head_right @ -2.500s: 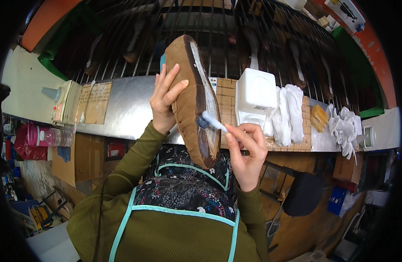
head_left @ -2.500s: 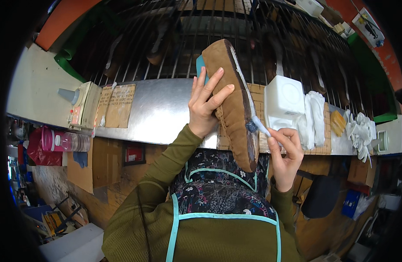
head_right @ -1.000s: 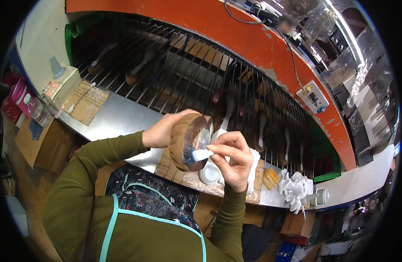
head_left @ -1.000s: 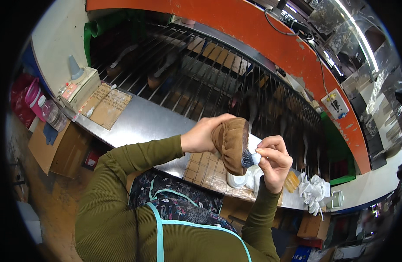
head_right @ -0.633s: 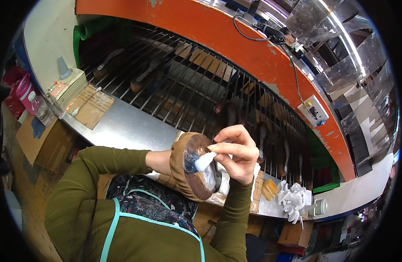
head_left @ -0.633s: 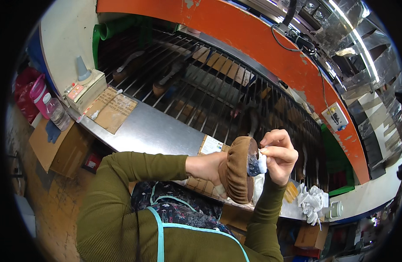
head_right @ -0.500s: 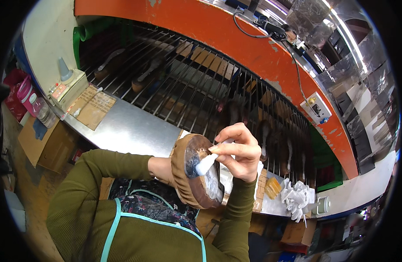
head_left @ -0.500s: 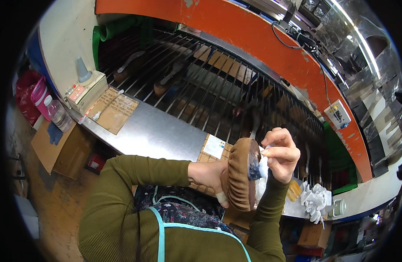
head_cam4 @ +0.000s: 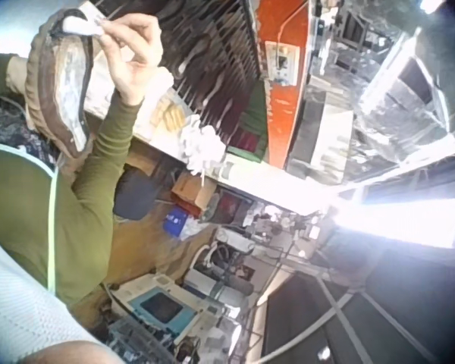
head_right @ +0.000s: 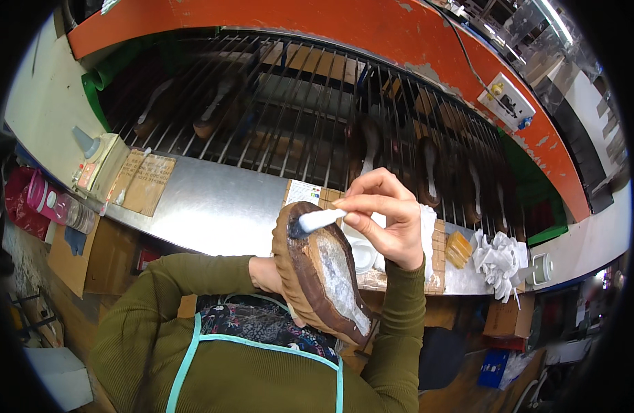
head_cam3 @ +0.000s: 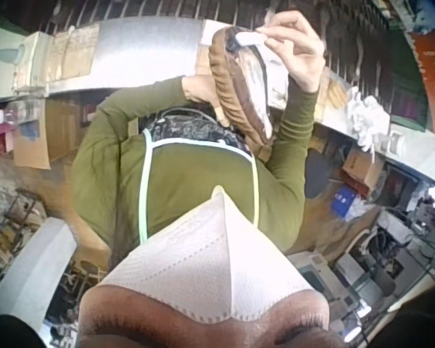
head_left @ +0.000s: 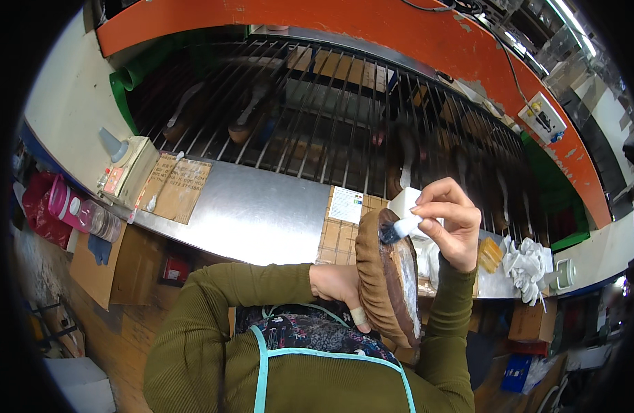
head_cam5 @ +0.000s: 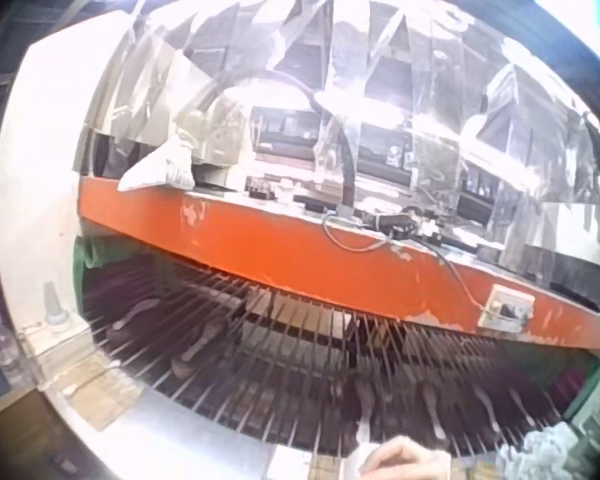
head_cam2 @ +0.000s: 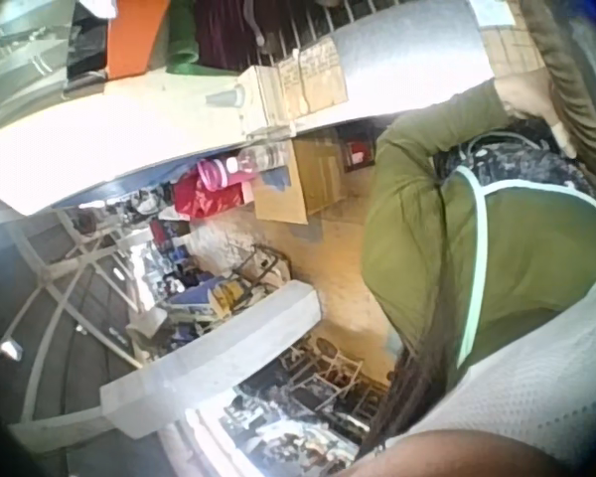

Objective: The person holds a brown shoe and repeatedly applies a white substance to the sole using a small brush, then wipes the sole with a white cloth. The person rotates the shoe to access different areas of the sole and continues the cleaning process throughout the clip.

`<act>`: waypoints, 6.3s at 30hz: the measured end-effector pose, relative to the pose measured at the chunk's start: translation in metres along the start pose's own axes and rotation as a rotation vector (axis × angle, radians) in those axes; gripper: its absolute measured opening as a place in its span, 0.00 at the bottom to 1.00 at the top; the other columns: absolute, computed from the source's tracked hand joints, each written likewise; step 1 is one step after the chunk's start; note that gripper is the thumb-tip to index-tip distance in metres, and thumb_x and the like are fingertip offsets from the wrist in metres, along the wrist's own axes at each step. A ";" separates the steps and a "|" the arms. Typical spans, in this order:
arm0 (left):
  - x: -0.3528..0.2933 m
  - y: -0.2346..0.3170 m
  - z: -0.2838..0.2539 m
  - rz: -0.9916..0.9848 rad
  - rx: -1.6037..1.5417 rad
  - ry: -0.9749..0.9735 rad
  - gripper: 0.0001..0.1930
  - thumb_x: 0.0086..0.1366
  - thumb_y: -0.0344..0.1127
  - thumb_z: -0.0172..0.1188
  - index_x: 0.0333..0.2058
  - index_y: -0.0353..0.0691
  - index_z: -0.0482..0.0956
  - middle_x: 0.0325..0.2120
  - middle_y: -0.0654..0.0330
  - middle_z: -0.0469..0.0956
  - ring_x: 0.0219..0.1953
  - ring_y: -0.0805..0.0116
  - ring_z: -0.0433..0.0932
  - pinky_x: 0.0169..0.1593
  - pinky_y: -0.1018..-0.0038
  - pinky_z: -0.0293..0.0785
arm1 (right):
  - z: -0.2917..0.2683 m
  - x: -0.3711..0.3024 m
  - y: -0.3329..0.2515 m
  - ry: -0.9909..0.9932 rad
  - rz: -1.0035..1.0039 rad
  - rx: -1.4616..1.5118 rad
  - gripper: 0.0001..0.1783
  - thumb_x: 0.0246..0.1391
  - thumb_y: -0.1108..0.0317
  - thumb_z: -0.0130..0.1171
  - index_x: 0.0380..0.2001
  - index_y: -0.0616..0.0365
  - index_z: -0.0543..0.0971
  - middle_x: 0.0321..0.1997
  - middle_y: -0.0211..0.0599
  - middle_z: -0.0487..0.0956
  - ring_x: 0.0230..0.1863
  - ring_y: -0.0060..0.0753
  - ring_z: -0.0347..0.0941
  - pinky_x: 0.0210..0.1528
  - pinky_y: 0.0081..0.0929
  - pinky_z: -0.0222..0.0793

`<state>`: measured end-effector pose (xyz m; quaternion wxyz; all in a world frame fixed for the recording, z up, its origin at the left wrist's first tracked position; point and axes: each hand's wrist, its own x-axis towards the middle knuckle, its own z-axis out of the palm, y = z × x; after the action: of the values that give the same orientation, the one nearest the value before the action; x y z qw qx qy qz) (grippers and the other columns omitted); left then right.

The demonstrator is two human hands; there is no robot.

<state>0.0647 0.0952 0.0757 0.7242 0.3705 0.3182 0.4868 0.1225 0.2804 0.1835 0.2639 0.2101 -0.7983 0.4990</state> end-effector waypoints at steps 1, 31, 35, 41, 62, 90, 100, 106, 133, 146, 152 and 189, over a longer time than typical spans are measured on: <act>0.001 -0.001 0.000 -0.021 -0.022 -0.007 0.24 0.44 0.17 0.71 0.43 0.30 0.78 0.42 0.51 0.80 0.46 0.64 0.78 0.50 0.71 0.76 | -0.001 -0.002 0.000 -0.004 -0.003 -0.029 0.11 0.42 0.76 0.69 0.33 0.59 0.85 0.34 0.33 0.76 0.34 0.25 0.71 0.32 0.21 0.67; -0.035 0.013 -0.081 1.108 -0.395 0.236 0.52 0.52 0.70 0.58 0.67 0.49 0.48 0.65 0.44 0.50 0.62 0.49 0.61 0.60 0.52 0.68 | 0.017 -0.195 0.051 0.265 0.560 -1.248 0.04 0.49 0.67 0.64 0.30 0.48 0.84 0.26 0.25 0.74 0.26 0.28 0.68 0.38 0.31 0.49; -0.053 0.015 -0.068 0.934 -0.548 0.388 0.44 0.59 0.72 0.46 0.63 0.42 0.60 0.58 0.38 0.64 0.59 0.41 0.64 0.61 0.48 0.65 | 0.008 -0.195 0.048 0.158 0.595 -1.186 0.03 0.50 0.68 0.62 0.29 0.51 0.83 0.23 0.28 0.73 0.23 0.29 0.67 0.38 0.32 0.50; -0.057 0.015 -0.070 0.803 -0.558 0.564 0.50 0.55 0.78 0.42 0.59 0.36 0.62 0.43 0.33 0.74 0.37 0.42 0.80 0.33 0.57 0.83 | -0.009 -0.215 0.060 0.369 1.031 -0.372 0.12 0.59 0.64 0.56 0.25 0.58 0.80 0.16 0.29 0.71 0.16 0.16 0.58 0.20 0.20 0.51; 0.000 -0.002 -0.050 0.694 0.032 0.631 0.56 0.45 0.59 0.71 0.63 0.31 0.52 0.57 0.51 0.65 0.59 0.61 0.66 0.63 0.66 0.61 | 0.065 -0.084 0.002 0.650 0.285 -0.412 0.14 0.45 0.79 0.65 0.38 0.56 0.84 0.37 0.34 0.72 0.30 0.23 0.68 0.33 0.17 0.64; -0.022 -0.001 -0.048 0.715 0.171 0.668 0.51 0.48 0.49 0.72 0.62 0.27 0.55 0.56 0.53 0.66 0.59 0.64 0.65 0.63 0.70 0.59 | 0.031 -0.034 0.054 0.431 0.099 -0.278 0.09 0.46 0.77 0.66 0.35 0.61 0.84 0.33 0.31 0.72 0.29 0.20 0.67 0.28 0.17 0.62; -0.019 0.022 -0.048 0.609 -0.065 0.609 0.40 0.58 0.50 0.63 0.61 0.31 0.58 0.53 0.54 0.69 0.56 0.66 0.69 0.60 0.70 0.65 | 0.031 -0.051 0.053 0.344 0.148 -0.320 0.10 0.44 0.78 0.66 0.34 0.60 0.84 0.33 0.32 0.73 0.30 0.22 0.67 0.28 0.19 0.63; -0.018 0.021 -0.053 0.534 -0.117 0.598 0.38 0.61 0.56 0.58 0.60 0.34 0.59 0.53 0.54 0.69 0.54 0.66 0.71 0.57 0.70 0.69 | 0.026 -0.065 0.052 0.255 0.165 -0.221 0.11 0.42 0.76 0.68 0.34 0.59 0.85 0.34 0.33 0.74 0.32 0.25 0.69 0.31 0.20 0.67; -0.025 -0.009 -0.040 0.579 -0.024 0.899 0.37 0.64 0.59 0.52 0.60 0.34 0.60 0.53 0.53 0.70 0.53 0.65 0.72 0.55 0.69 0.72 | 0.100 -0.096 0.029 0.565 0.497 -0.209 0.08 0.51 0.76 0.63 0.37 0.63 0.82 0.34 0.32 0.71 0.32 0.21 0.66 0.32 0.17 0.63; -0.033 -0.003 -0.042 0.626 -0.118 0.829 0.35 0.62 0.49 0.60 0.61 0.35 0.60 0.52 0.57 0.70 0.53 0.70 0.71 0.56 0.74 0.68 | 0.079 -0.079 0.043 0.421 0.338 -0.236 0.08 0.50 0.76 0.64 0.36 0.61 0.83 0.32 0.30 0.72 0.28 0.18 0.66 0.28 0.16 0.61; -0.034 0.001 -0.050 0.620 -0.100 0.850 0.33 0.62 0.51 0.59 0.59 0.35 0.63 0.49 0.57 0.72 0.51 0.70 0.72 0.54 0.74 0.69 | 0.076 -0.096 0.039 0.331 0.395 -0.171 0.08 0.50 0.75 0.64 0.36 0.63 0.83 0.31 0.30 0.72 0.29 0.18 0.66 0.28 0.15 0.62; -0.010 0.029 -0.061 0.347 -0.290 0.775 0.33 0.59 0.62 0.58 0.51 0.39 0.72 0.45 0.55 0.76 0.43 0.69 0.78 0.46 0.72 0.77 | 0.050 -0.108 0.002 0.284 0.171 -0.311 0.10 0.44 0.80 0.65 0.34 0.64 0.83 0.34 0.35 0.73 0.31 0.24 0.69 0.29 0.17 0.67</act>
<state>-0.0023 0.1072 0.0695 0.5037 0.1035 0.4276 0.7435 0.1941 0.2436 0.0957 0.3595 0.0262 -0.8354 0.4150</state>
